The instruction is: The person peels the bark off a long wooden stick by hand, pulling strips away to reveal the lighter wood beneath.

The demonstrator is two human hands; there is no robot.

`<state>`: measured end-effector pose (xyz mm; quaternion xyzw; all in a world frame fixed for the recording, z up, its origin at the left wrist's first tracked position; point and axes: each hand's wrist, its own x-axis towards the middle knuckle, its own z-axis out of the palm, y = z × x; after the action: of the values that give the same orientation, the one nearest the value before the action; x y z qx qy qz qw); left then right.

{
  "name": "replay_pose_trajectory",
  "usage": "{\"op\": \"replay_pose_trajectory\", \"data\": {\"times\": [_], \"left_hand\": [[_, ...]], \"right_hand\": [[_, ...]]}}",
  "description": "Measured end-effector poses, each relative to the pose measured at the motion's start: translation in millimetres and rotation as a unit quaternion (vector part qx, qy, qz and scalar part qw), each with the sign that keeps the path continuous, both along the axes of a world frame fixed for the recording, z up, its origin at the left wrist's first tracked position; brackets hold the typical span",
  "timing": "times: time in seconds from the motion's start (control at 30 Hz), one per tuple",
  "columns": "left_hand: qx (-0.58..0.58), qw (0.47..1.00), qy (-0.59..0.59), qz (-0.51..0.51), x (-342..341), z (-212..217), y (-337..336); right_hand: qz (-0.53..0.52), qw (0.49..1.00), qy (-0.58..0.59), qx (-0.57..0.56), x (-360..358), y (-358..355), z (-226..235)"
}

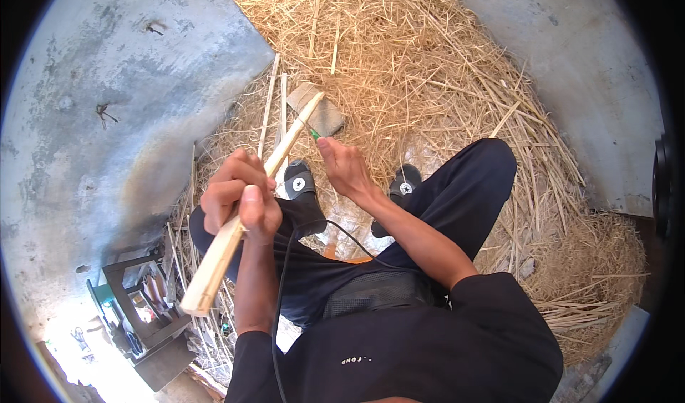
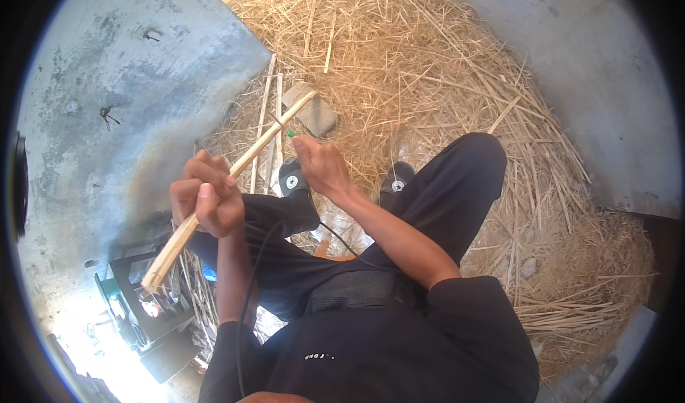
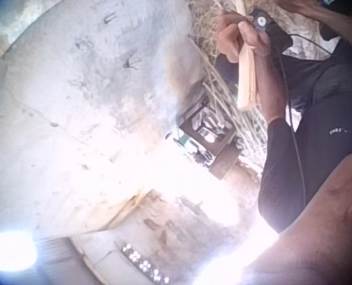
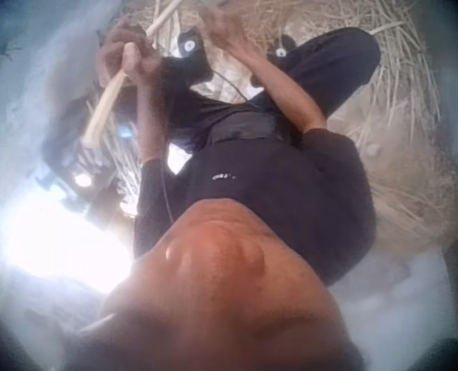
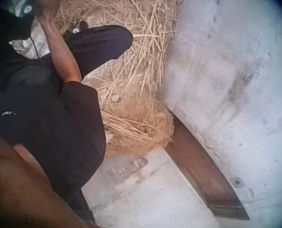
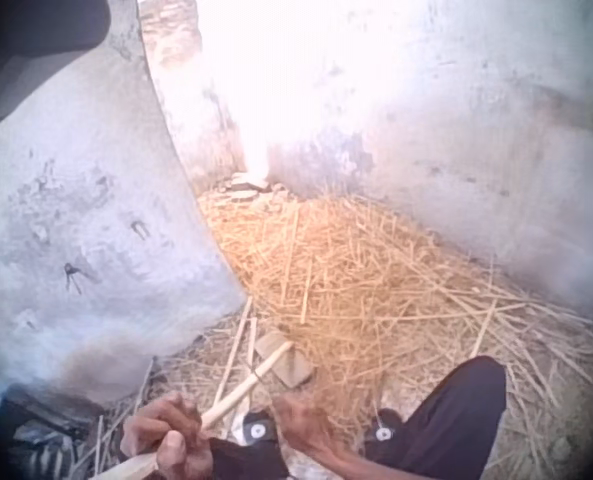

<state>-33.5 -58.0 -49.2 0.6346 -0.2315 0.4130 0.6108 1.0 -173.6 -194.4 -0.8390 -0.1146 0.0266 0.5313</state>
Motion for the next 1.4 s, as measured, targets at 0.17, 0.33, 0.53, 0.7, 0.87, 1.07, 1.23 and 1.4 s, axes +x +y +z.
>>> {"op": "replay_pose_trajectory", "data": {"times": [0.17, 0.33, 0.53, 0.7, 0.87, 1.07, 1.23, 1.4], "left_hand": [[-0.035, 0.999, 0.024, 0.016, -16.5, 12.4, 0.8], [-0.041, 0.998, 0.031, 0.021, -15.3, 12.0, -4.4], [-0.05, 0.998, 0.018, 0.025, -9.5, 12.0, 5.9], [-0.067, 0.996, 0.019, 0.055, -7.4, 13.0, 2.4], [-0.089, 0.995, 0.023, 0.05, -3.2, 15.1, 12.8], [-0.123, 0.989, 0.021, 0.085, 2.6, 18.4, 18.0], [-0.138, 0.985, 0.017, 0.104, 3.7, 21.7, 27.3], [-0.137, 0.986, 0.014, 0.093, -4.6, 22.9, 16.3]], "right_hand": [[0.043, 0.999, 0.0, 0.003, -2.5, -3.2, 12.0], [0.009, 0.999, 0.01, -0.035, 2.9, -4.9, -23.4], [0.047, 0.997, 0.029, -0.055, 4.7, -4.4, 10.9], [0.013, 0.995, 0.002, -0.096, 7.5, 5.1, -15.1], [0.005, 0.977, 0.061, -0.206, 25.8, 4.4, -20.0], [-0.059, 0.985, 0.05, -0.156, 36.6, -17.8, -98.7], [0.072, 0.992, 0.089, -0.051, 13.5, 14.8, 13.6], [-0.004, 0.989, 0.06, -0.136, 34.7, 11.4, -84.8]]}}
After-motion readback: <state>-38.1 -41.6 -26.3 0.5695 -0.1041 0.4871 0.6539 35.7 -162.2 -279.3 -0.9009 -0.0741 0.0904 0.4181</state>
